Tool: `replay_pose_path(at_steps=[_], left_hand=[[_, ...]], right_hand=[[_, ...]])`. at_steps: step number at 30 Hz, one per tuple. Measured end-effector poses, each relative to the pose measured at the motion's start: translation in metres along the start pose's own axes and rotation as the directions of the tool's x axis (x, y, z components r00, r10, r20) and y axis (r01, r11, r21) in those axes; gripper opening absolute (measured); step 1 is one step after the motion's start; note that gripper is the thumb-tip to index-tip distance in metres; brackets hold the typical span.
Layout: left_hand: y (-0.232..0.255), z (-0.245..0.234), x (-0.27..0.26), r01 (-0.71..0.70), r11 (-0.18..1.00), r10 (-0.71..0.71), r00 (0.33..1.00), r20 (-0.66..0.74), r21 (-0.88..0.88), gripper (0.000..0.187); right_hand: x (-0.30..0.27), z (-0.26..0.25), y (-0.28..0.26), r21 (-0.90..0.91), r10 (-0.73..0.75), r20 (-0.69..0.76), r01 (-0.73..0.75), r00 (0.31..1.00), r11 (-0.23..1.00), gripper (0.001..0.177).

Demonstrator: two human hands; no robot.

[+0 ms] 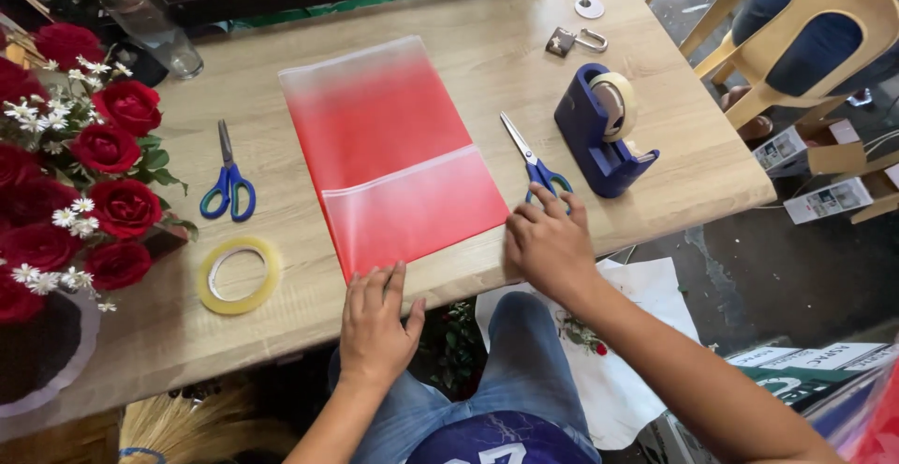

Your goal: The person unfolds a sheet of red and white gradient cellophane paper on a wooden table. They fold the paper in half and use scissors to cut it into two equal pieces. The person then folds one of the cut pieces in half again and secures the fold with a piece of clear tape.

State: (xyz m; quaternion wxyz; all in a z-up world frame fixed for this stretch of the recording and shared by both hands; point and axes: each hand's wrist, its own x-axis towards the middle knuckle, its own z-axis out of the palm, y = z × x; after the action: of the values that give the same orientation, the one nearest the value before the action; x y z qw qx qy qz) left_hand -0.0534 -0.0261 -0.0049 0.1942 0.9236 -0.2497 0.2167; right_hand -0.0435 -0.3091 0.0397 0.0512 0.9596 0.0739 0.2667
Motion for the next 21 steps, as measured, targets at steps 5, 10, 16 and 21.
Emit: replay_pose_path(at_steps=[5,10,16,21], left_hand=[[0.001,0.001,0.000,0.000,0.999,0.000,1.000,-0.002,0.033,0.056],[-0.003,0.001,-0.003,0.001,1.000,0.000,0.999,0.036,-0.007,0.055],[-0.013,-0.011,-0.005,0.000,0.998,0.001,1.000,0.017,-0.057,0.051],[-0.023,-0.021,-0.016,0.021,1.000,-0.022,1.000,0.015,0.023,0.052]], right_hand=[[0.007,0.012,-0.062,0.444,-0.132,0.006,0.116,0.991,0.889,0.058],[0.003,-0.005,-0.106,0.430,-0.197,0.018,0.170,0.980,0.887,0.033],[0.010,0.000,-0.107,0.338,-0.232,0.110,0.183,0.966,0.923,0.034],[0.013,-0.004,-0.109,0.303,-0.239,0.064,0.209,0.969,0.930,0.032]])
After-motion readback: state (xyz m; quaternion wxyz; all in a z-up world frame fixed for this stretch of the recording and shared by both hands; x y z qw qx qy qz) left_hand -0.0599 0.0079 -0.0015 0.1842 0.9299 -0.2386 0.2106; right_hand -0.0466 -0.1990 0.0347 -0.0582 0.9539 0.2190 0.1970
